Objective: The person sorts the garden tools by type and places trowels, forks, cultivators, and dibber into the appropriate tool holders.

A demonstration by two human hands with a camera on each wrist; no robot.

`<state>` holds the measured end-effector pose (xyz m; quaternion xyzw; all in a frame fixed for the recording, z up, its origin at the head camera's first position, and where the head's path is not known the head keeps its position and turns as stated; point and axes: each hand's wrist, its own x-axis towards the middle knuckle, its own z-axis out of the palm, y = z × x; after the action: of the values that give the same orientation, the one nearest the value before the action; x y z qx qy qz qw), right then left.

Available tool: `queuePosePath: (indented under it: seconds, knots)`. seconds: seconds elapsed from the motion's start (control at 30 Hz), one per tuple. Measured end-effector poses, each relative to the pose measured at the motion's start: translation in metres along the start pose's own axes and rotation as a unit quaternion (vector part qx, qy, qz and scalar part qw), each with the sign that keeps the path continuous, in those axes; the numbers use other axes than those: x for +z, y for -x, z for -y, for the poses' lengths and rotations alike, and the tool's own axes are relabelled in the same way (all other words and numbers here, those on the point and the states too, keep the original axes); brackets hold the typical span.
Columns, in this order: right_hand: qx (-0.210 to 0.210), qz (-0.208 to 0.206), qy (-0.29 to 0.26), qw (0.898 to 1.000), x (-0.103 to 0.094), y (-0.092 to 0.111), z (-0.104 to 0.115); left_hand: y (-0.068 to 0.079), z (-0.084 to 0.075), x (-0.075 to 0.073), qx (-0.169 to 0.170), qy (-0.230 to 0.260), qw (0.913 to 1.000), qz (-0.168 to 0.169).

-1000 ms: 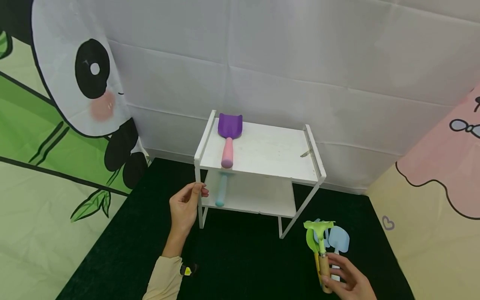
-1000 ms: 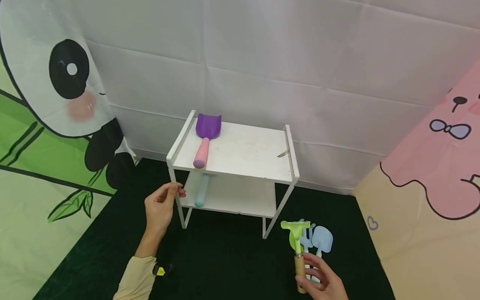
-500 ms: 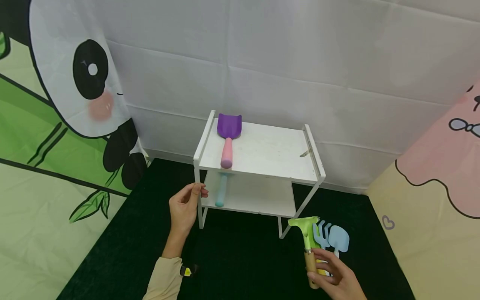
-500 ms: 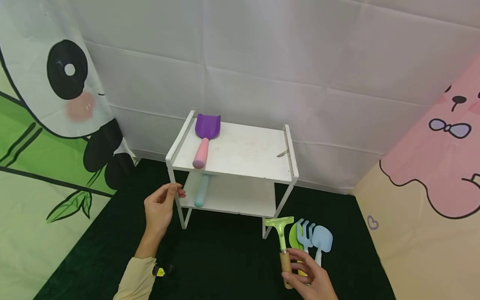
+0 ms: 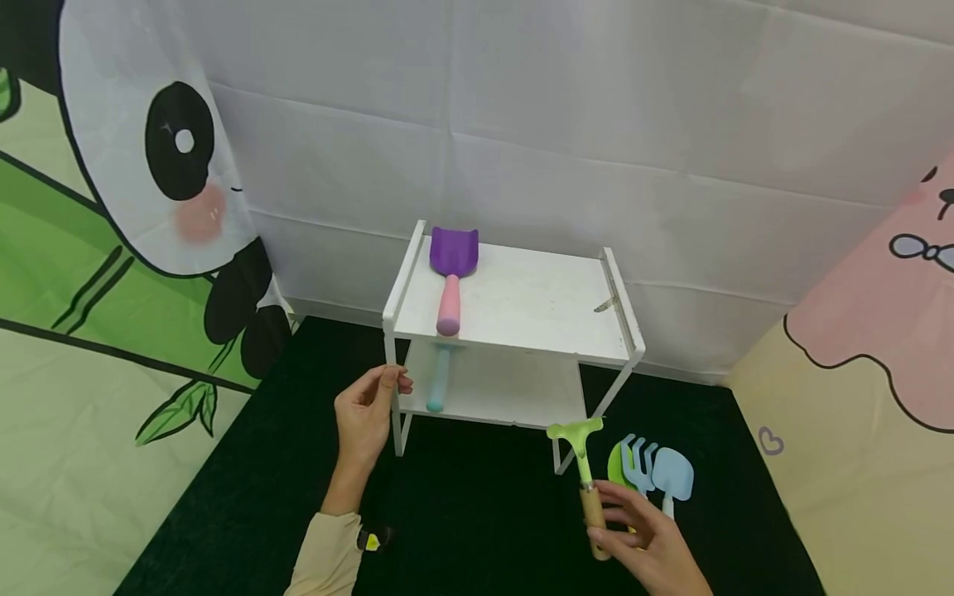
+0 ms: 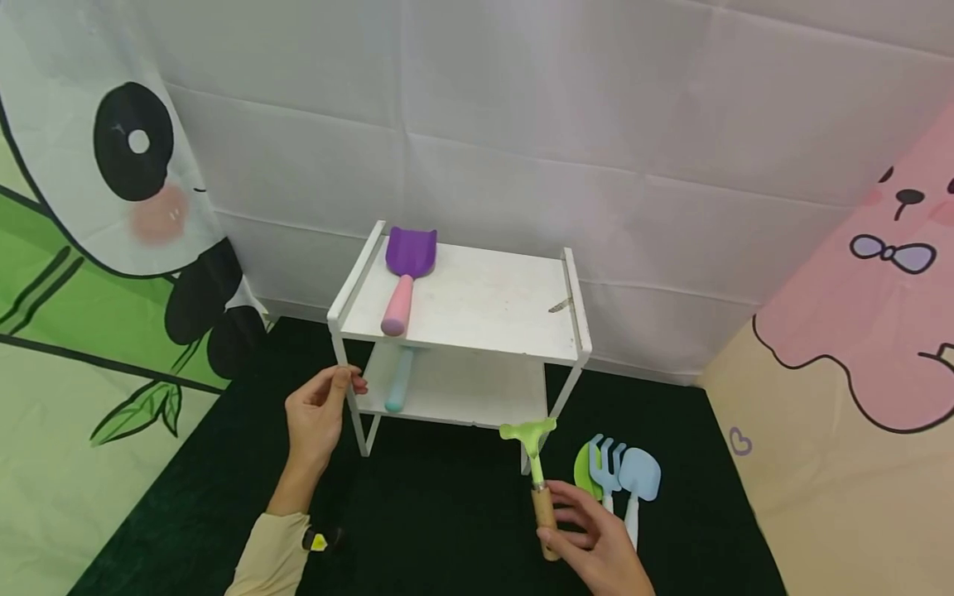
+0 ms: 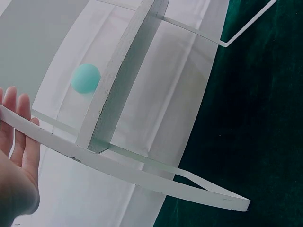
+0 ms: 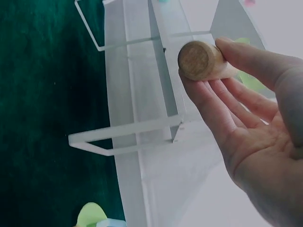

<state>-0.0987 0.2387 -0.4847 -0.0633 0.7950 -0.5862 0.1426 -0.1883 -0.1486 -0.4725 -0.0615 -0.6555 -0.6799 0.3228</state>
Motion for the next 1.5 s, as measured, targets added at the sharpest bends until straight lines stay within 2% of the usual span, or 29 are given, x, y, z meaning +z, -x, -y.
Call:
queuePosePath:
  seconds: [0.1, 0.17, 0.3, 0.4, 0.53, 0.67, 1.1, 1.5]
  knots:
    - [0.006, 0.001, -0.004, 1.000, 0.003, -0.004, 0.002, 0.001, -0.009, 0.001, 0.005, 0.001, 1.0000, 0.003]
    - [0.011, 0.000, -0.004, 1.000, 0.006, -0.006, 0.004, 0.001, -0.001, 0.000, 0.006, 0.003, 1.0000, 0.002]
    - [0.006, -0.001, -0.002, 1.000, 0.011, -0.012, 0.007, 0.001, -0.002, 0.000, 0.002, 0.003, 1.0000, 0.002]
    - [-0.017, -0.004, -0.003, 1.000, 0.014, -0.017, 0.009, 0.000, 0.000, -0.001, -0.002, -0.001, 1.0000, 0.001]
    - [-0.063, -0.021, -0.007, 0.998, 0.020, -0.024, 0.011, 0.000, 0.017, -0.004, -0.003, -0.002, 1.0000, -0.001]
    - [-0.093, -0.041, -0.007, 0.995, 0.025, -0.030, 0.011, 0.000, 0.020, -0.004, 0.000, 0.000, 1.0000, 0.003]
    - [-0.097, -0.039, -0.016, 0.994, 0.034, -0.049, 0.019, 0.000, 0.020, -0.005, 0.009, 0.000, 0.9999, 0.006]
    - [-0.127, -0.029, -0.014, 0.991, 0.038, -0.071, 0.027, 0.001, 0.016, -0.005, 0.007, 0.003, 0.9999, 0.007]
